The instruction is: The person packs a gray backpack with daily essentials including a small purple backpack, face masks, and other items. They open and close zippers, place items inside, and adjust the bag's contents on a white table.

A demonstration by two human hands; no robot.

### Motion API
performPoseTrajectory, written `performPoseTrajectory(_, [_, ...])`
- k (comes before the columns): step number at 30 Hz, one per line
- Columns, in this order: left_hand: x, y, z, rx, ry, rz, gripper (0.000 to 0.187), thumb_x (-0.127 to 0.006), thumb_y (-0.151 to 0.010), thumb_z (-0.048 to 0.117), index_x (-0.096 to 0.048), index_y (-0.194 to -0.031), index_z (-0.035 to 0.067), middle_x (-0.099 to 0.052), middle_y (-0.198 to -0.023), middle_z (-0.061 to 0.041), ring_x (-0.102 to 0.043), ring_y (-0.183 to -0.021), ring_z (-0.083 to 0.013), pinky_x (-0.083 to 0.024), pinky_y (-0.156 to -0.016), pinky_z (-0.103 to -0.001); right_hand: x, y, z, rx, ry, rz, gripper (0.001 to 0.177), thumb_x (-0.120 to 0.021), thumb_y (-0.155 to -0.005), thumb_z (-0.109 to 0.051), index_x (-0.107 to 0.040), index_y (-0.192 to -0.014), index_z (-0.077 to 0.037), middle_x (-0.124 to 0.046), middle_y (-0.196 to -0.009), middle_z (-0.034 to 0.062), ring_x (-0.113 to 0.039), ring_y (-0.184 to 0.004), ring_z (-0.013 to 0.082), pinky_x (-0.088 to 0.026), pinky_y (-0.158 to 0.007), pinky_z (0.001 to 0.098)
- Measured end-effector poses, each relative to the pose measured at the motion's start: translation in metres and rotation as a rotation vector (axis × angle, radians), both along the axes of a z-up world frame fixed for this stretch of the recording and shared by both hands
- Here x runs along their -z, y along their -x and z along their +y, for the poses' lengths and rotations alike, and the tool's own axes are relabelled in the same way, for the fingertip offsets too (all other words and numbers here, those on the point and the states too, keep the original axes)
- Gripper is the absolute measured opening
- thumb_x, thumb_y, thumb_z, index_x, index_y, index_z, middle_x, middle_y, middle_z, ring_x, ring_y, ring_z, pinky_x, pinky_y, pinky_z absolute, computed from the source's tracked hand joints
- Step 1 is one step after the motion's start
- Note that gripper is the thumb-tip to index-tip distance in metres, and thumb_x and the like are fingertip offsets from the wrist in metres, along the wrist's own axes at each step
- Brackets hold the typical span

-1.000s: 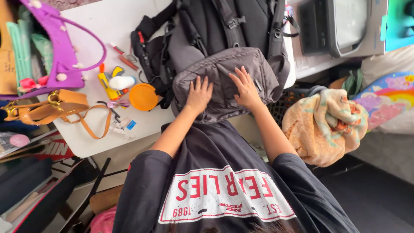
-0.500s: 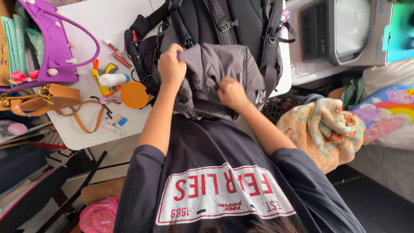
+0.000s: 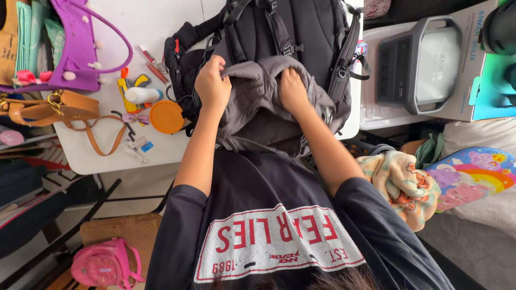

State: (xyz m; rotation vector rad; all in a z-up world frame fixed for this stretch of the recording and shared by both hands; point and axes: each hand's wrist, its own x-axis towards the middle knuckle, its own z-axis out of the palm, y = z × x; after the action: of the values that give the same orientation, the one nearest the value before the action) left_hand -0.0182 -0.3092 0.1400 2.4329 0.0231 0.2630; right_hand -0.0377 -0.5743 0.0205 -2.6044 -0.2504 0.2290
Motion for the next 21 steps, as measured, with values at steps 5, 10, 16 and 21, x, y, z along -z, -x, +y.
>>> performPoseTrajectory(5, [-0.009,0.012,0.002,-0.020,-0.211,0.063,0.035,-0.077,-0.073,-0.003,-0.061,-0.101,0.011,-0.067,-0.088,-0.008,-0.068,-0.086,-0.0293,-0.051,-0.068,-0.042,0.080,-0.069,-0.010,-0.303,0.171,0.096,0.038,-0.058,-0.088,-0.008,-0.063,-0.124,0.004,-0.063,-0.126,0.0268,-0.058,-0.118,0.0427,-0.048,-0.101,0.0468])
performPoseTrajectory(10, [-0.018,0.030,0.026,0.004,0.053,0.174,0.032,-0.077,-0.074,-0.002,-0.059,-0.098,0.009,-0.071,-0.086,-0.006,-0.071,-0.079,-0.0263,-0.053,-0.067,-0.039,0.103,-0.084,-0.032,-0.433,-0.020,0.327,0.035,-0.064,-0.088,-0.018,-0.072,-0.118,-0.002,-0.067,-0.121,0.0234,-0.062,-0.111,0.0386,-0.048,-0.094,0.0454])
performPoseTrajectory(16, [-0.021,0.026,0.032,0.132,0.191,-0.002,0.026,-0.073,-0.081,-0.006,-0.055,-0.096,0.006,-0.067,-0.083,-0.011,-0.070,-0.073,-0.0288,-0.052,-0.064,-0.038,0.091,-0.101,0.006,-0.382,0.196,0.313,0.033,-0.064,-0.087,-0.018,-0.073,-0.115,-0.004,-0.069,-0.119,0.0202,-0.064,-0.110,0.0362,-0.050,-0.095,0.0448])
performPoseTrajectory(21, [-0.020,0.029,0.031,0.169,0.239,-0.091,0.024,-0.068,-0.084,-0.010,-0.054,-0.094,0.005,-0.060,-0.077,-0.011,-0.064,-0.066,-0.0270,-0.048,-0.060,-0.036,0.091,-0.099,0.027,-0.372,0.186,0.304,0.030,-0.063,-0.088,-0.017,-0.073,-0.113,-0.003,-0.070,-0.116,0.0200,-0.066,-0.108,0.0359,-0.051,-0.094,0.0450])
